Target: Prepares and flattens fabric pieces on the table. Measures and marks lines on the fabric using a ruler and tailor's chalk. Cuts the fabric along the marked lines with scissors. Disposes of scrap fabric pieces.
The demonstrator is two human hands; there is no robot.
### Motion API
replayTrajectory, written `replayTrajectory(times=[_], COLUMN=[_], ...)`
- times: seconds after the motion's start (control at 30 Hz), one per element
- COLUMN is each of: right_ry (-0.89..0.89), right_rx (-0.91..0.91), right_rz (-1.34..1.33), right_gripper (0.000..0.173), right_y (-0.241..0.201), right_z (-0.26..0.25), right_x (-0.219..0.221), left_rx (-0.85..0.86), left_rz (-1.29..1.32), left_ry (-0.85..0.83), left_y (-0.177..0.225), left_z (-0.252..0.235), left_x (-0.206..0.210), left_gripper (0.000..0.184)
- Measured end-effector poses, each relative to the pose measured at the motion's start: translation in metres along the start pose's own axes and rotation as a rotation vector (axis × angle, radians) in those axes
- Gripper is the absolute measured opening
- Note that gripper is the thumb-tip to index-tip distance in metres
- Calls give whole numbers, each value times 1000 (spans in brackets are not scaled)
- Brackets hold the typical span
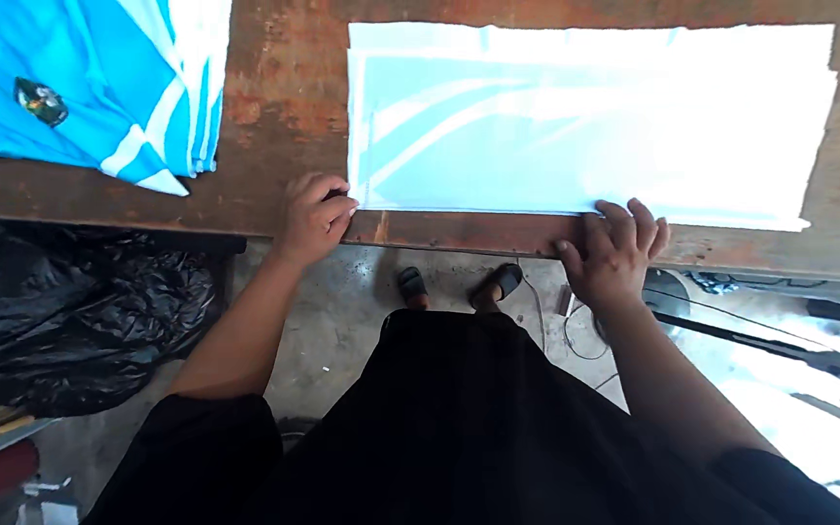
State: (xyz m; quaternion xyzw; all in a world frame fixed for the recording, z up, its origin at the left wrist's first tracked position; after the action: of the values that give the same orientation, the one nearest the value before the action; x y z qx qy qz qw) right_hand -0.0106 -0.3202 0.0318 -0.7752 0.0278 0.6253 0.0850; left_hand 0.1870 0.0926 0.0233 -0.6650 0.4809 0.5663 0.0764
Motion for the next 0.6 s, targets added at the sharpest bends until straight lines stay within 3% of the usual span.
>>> replayTrajectory(times=[0.13, 0.23, 0.43, 0.6], right_ry=[25, -20, -5, 43], right_rx=[44, -8, -140, -198], right_rz=[18, 1, -49, -62], right_gripper=[58, 60, 55, 47], right_y=[26, 15, -16, -6], right_z=[7, 1, -18, -10], right_x=[-6, -4, 3, -2], left_rx=[-61, -67, 97, 70], left_rz=[-6, -10, -67, -173], left_ry=[-70, -114, -444, -596], left_y=[6, 22, 74, 72], left_z=[-10, -43, -146, -174], left_x=[-3, -5, 40, 58], left_gripper=[28, 32, 38, 33])
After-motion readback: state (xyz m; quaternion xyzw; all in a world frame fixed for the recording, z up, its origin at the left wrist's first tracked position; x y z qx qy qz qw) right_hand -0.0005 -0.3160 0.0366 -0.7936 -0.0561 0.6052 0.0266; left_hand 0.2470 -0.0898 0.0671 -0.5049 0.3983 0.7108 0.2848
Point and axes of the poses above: each hand's wrist, its own z-axis away from the middle knuckle, its own x-axis out of the palm, y = z × x, the point moved 4 cm from there along -z, towards the middle knuckle, and after that the axes turned 2 degrees about y, right-handed, at the moved point
